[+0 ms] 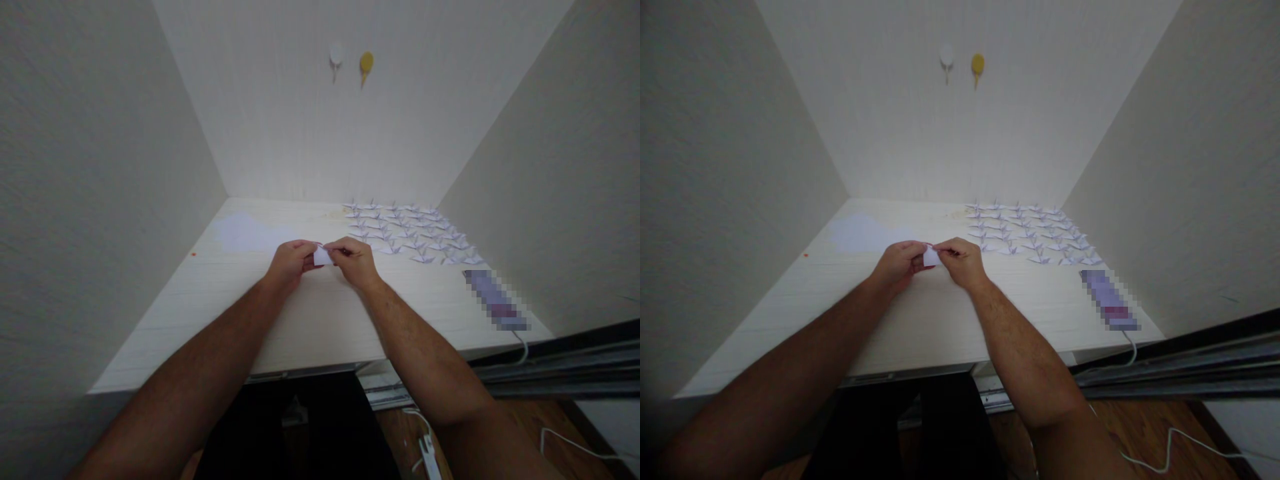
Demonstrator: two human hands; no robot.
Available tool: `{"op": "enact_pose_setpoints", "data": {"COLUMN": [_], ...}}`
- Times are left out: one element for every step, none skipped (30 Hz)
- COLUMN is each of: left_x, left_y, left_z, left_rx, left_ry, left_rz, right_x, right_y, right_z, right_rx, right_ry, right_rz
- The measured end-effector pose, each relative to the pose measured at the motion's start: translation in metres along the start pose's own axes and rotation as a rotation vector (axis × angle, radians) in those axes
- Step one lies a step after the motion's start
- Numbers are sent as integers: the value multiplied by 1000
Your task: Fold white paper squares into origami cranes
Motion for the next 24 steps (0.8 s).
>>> {"op": "enact_pose_setpoints", "data": {"left_x": [0,0,0,-1,-1,-1,-1,-1,-1,-2,-2,-2,-2,-2,-2,-2,-2,-2,-2,-2,-1,-1,0,0], "left_y": [0,0,-1,-1,-1,-1,-1,-1,-1,-1,-2,-2,-2,-2,-2,-2,-2,-1,-1,-1,0,0,0,0], "left_z": [0,0,0,0,0,0,0,0,0,0,0,0,0,-1,-1,-1,-1,-1,-1,-1,0,0,0,0], "left_rx": [-4,-8,-12,-14,-16,-18,-21,-23,-26,-29,-31,-32,-32,-33,-33,-33,-34,-36,-40,-43,-47,-52,-58,-62], "left_ry": [6,10,15,19,22,24,25,25,22,18,14,10,8,7,7,8,10,12,14,16,19,21,25,36], "left_rz": [-1,-2,-3,-3,-2,1,3,7,11,14,16,18,21,24,27,30,30,28,22,16,12,8,7,7], "right_x": [0,0,0,0,0,0,0,1,1,1,1,1,1,1,1,1,1,1,1,1,1,1,1,1], "right_y": [0,1,0,0,0,0,-1,0,0,1,2,3,4,5,6,7,8,9,10,10,11,11,12,12], "right_z": [0,0,0,0,0,0,0,-1,-1,-1,-1,-1,-1,-1,-1,-1,-1,-1,-1,-1,-1,0,0,1], "right_rx": [2,7,14,21,27,31,34,36,38,40,40,38,35,29,21,12,2,-7,-15,-22,-28,-35,-40,-45], "right_ry": [6,9,10,10,10,11,12,15,20,25,28,33,37,40,41,42,45,50,55,64,72,79,83,87], "right_rz": [1,0,-3,-8,-14,-21,-28,-33,-36,-35,-33,-30,-28,-28,-30,-30,-29,-26,-18,-8,8,27,46,64]}}
Point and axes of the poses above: each hand's wrist, its own x-axis towards the middle knuckle, its own z-axis out of the back of the hand, y = z × x, the point moved 4 cm from there along x, towards the middle knuckle, and after that the axes turned 6 degrees about x, right-handed, at the moved point
